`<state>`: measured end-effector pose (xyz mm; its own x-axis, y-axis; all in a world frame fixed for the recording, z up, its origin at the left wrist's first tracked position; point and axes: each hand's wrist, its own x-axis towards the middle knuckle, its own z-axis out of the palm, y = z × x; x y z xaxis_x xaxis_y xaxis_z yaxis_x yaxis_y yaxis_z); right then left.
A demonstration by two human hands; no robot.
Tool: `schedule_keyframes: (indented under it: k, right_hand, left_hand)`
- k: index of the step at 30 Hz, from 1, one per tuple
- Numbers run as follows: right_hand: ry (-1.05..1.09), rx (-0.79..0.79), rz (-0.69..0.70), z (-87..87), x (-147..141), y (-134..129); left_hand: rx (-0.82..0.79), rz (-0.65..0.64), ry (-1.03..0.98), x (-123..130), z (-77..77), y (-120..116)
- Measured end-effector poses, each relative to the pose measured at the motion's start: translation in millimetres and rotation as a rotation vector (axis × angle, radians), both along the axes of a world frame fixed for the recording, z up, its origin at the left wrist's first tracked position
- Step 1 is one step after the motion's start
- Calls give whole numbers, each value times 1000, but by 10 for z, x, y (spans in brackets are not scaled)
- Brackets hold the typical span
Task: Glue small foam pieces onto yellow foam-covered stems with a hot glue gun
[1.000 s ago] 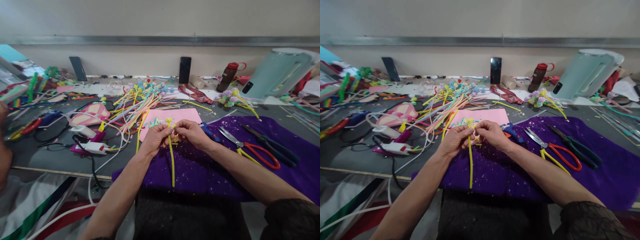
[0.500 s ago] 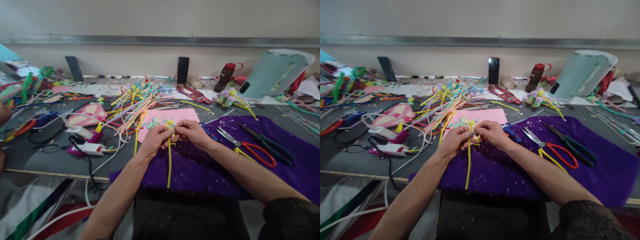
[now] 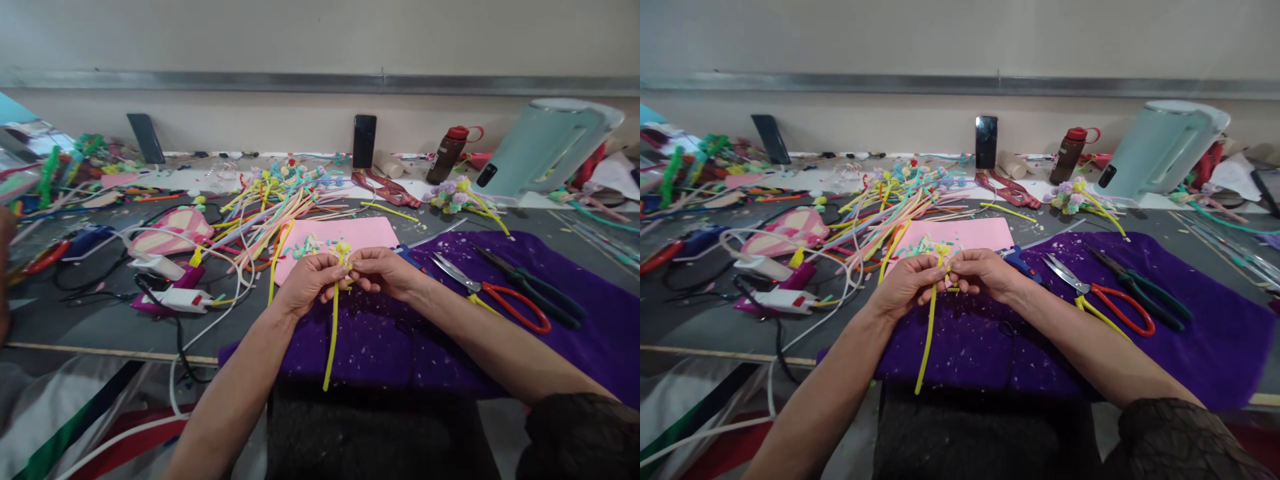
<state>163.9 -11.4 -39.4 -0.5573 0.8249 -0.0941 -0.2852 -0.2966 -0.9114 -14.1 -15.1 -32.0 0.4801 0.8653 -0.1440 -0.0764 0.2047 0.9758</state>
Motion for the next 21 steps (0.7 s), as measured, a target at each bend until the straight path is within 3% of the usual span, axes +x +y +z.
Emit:
schedule_keyframes:
  k: [9,17,21]
  right_hand:
    - [-55,-34,-6,11,27,-7]
    - [32,-52,83,-11,6,-47]
    - [-17,-15,-6,10,-12,-79]
  left_hand:
    - [-72,-75,-30,-20,-11,8]
    - [-86,-101,-50,-28,-13,19]
    - [-95,-92,-85,-31,-25,24]
